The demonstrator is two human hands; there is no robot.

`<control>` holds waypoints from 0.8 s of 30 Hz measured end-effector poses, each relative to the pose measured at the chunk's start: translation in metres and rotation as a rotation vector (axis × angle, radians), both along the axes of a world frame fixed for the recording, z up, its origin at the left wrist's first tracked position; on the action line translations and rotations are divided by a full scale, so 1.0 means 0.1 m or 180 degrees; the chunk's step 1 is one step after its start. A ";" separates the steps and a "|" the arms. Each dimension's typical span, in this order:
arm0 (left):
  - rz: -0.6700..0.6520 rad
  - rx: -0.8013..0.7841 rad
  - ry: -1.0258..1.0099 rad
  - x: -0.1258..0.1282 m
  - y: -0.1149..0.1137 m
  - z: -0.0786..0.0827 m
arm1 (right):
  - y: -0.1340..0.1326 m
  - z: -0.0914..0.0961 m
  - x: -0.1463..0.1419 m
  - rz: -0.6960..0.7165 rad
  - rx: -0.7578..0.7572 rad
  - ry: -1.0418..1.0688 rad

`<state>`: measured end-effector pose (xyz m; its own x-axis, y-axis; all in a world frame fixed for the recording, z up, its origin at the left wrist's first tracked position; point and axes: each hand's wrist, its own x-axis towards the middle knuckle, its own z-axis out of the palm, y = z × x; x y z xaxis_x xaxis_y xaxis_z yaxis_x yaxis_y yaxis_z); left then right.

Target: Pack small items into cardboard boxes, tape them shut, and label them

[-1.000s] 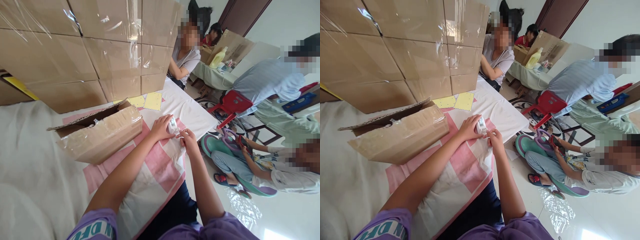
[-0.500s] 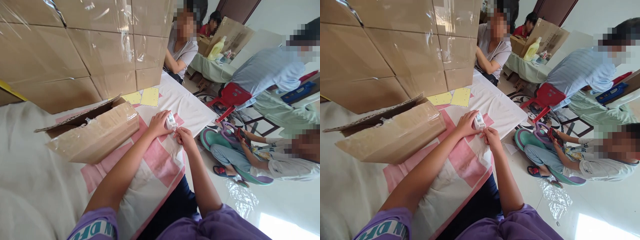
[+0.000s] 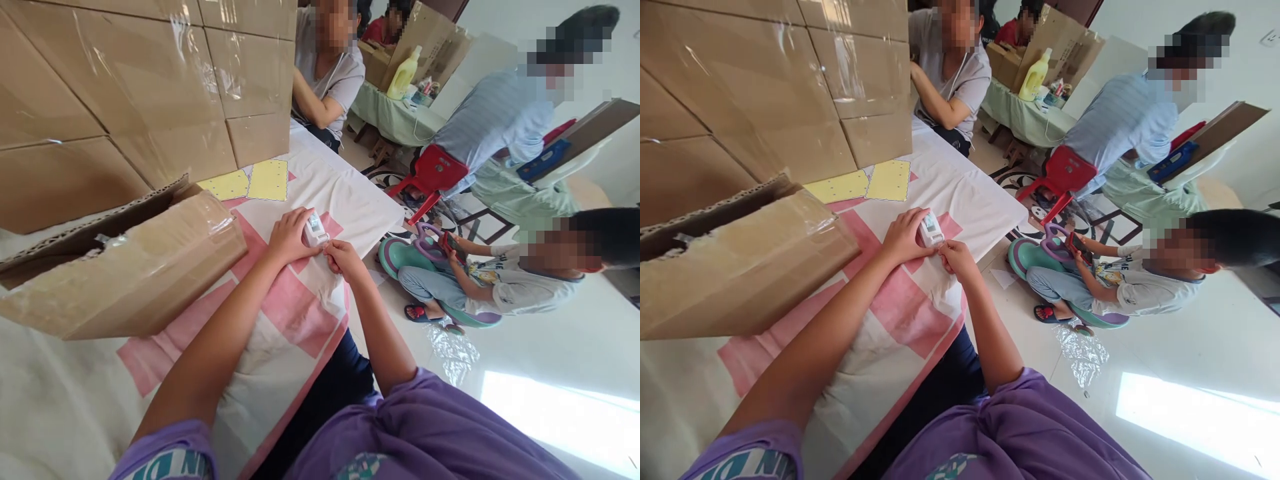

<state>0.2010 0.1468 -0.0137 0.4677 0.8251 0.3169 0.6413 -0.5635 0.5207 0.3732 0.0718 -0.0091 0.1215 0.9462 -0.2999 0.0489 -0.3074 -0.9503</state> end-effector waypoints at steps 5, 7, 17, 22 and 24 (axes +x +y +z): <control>0.0031 -0.0014 -0.0036 -0.02 0.01 -0.02 | -0.09 -0.04 -0.04 -0.0075 0.0057 -0.0421; -0.0026 -0.0019 -0.0053 -0.02 0.02 -0.03 | -0.16 -0.03 -0.07 -0.0129 0.0219 -0.0546; -0.1187 0.0009 -0.0514 -0.26 -0.37 0.82 | -0.50 0.29 -0.47 -0.0016 0.1543 -0.0882; -0.0586 0.0498 0.0171 -0.55 -0.66 1.47 | -0.36 0.65 -0.76 0.0190 0.2072 -0.0930; -0.0262 0.0614 0.0436 -0.68 -0.75 1.61 | -0.28 0.75 -0.86 0.0269 0.2110 -0.0811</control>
<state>0.1333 0.0723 0.1476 0.5803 0.7127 0.3940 0.6462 -0.6974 0.3098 0.2875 0.0435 0.0659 0.0296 0.9287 0.3696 0.2923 0.3455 -0.8917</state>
